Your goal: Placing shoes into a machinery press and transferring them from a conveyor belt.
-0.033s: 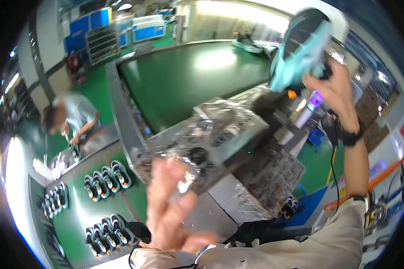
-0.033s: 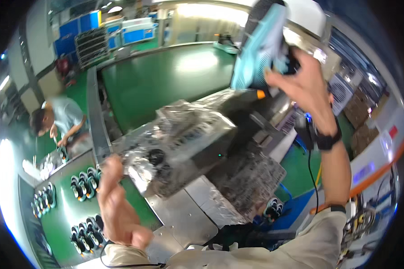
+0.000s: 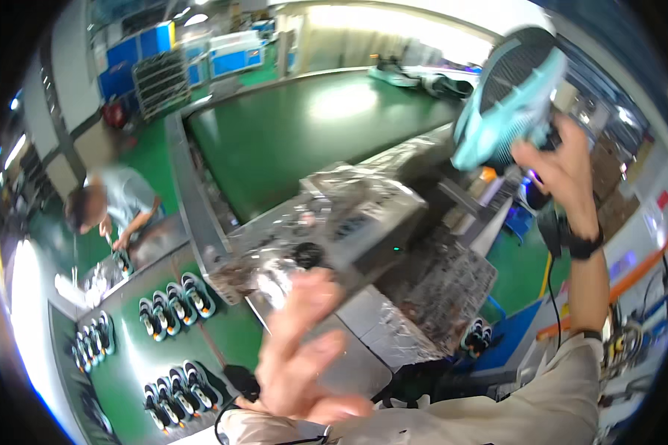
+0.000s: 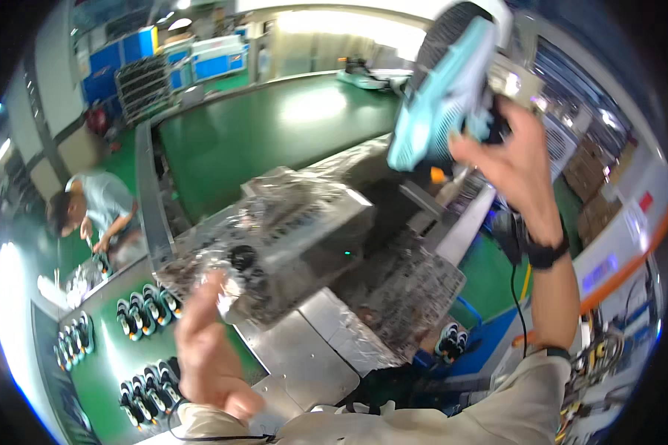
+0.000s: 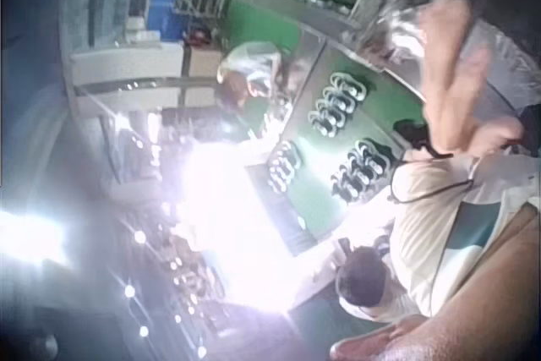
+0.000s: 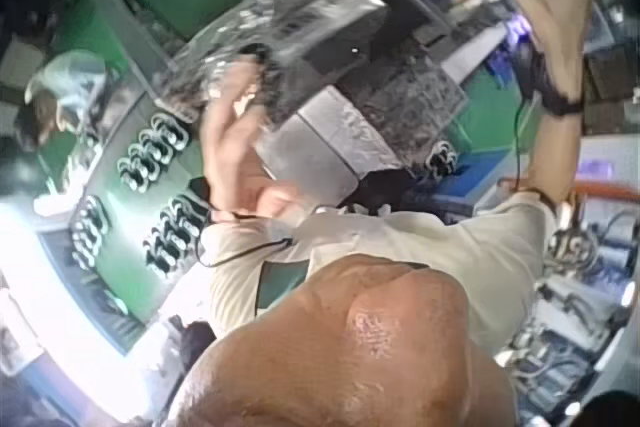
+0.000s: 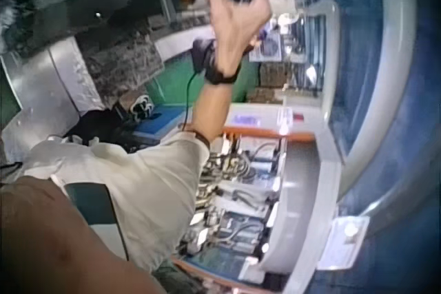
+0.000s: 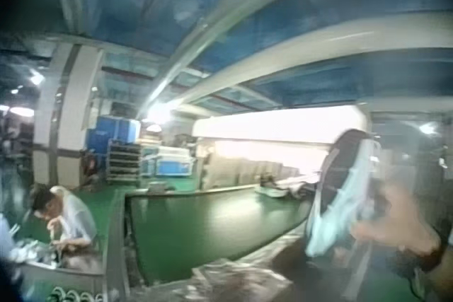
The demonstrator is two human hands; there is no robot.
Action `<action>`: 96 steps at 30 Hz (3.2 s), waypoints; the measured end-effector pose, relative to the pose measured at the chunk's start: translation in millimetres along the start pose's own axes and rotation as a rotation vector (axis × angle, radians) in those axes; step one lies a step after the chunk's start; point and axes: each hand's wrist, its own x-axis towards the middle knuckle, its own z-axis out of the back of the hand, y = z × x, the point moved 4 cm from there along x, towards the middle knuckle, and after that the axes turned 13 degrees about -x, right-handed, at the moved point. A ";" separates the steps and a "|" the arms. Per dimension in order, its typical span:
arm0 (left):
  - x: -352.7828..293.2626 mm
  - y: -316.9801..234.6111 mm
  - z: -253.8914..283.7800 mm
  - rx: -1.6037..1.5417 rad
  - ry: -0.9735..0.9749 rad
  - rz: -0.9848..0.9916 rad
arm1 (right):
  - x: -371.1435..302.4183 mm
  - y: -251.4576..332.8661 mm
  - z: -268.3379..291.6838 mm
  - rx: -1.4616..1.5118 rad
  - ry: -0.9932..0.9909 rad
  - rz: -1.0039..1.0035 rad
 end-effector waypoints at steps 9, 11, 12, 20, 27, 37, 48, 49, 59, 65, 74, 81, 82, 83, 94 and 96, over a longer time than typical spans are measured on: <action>-42.8 9.5 -342.6 -1.013 0.417 0.721 | -329.3 -30.1 175.5 -0.022 -0.177 -0.672; -75.0 -19.9 -414.0 -1.107 0.480 0.893 | -400.7 -30.7 202.5 -0.126 -0.216 -0.830; -91.5 -33.4 -446.8 -1.120 0.507 0.987 | -436.1 -31.6 215.9 -0.029 -0.300 -0.885; -214.5 -187.8 -654.3 -1.116 1.225 1.071 | -700.2 -21.9 311.0 -0.102 -0.938 -1.375; -323.3 -249.7 -866.8 -1.068 1.426 1.011 | -840.3 11.3 391.7 -0.422 -1.262 -1.645; -457.7 -319.8 -1063.6 -0.564 1.563 0.843 | -894.6 66.6 443.5 -0.991 -1.306 -1.769; -357.7 -235.0 -906.5 -1.292 1.468 1.959 | -954.3 -149.5 594.8 -0.929 -0.436 -1.991; -342.4 -217.5 -881.5 -1.278 1.453 1.940 | -958.4 -182.7 590.7 -0.878 -0.380 -2.002; -226.1 -65.4 -657.2 -0.855 0.859 1.749 | -999.3 -344.3 475.0 -1.185 -0.082 -2.095; -244.7 -64.5 -554.4 -0.698 0.262 1.788 | -926.6 -290.5 466.1 -1.126 -0.049 -1.771; -275.6 -100.8 -473.1 -0.584 0.035 1.837 | -824.6 -157.6 192.5 -0.508 0.067 -1.074; -293.9 -116.5 -364.5 -0.365 0.020 1.708 | -933.5 -200.1 84.7 -0.279 0.019 -1.168; -300.1 -115.3 -349.9 -0.395 -0.101 1.686 | -939.1 -200.0 85.6 -0.473 0.146 -1.143; -304.2 -116.7 -328.5 -0.360 -0.133 1.672 | -938.4 -201.0 87.4 -0.447 0.140 -1.129; -368.6 -79.2 -71.5 0.050 -0.940 1.694 | -497.5 -217.5 81.2 -0.060 -0.105 -0.559; -381.6 -46.4 -13.9 0.143 -1.024 1.618 | -377.0 -184.3 61.5 -0.010 -0.056 -0.390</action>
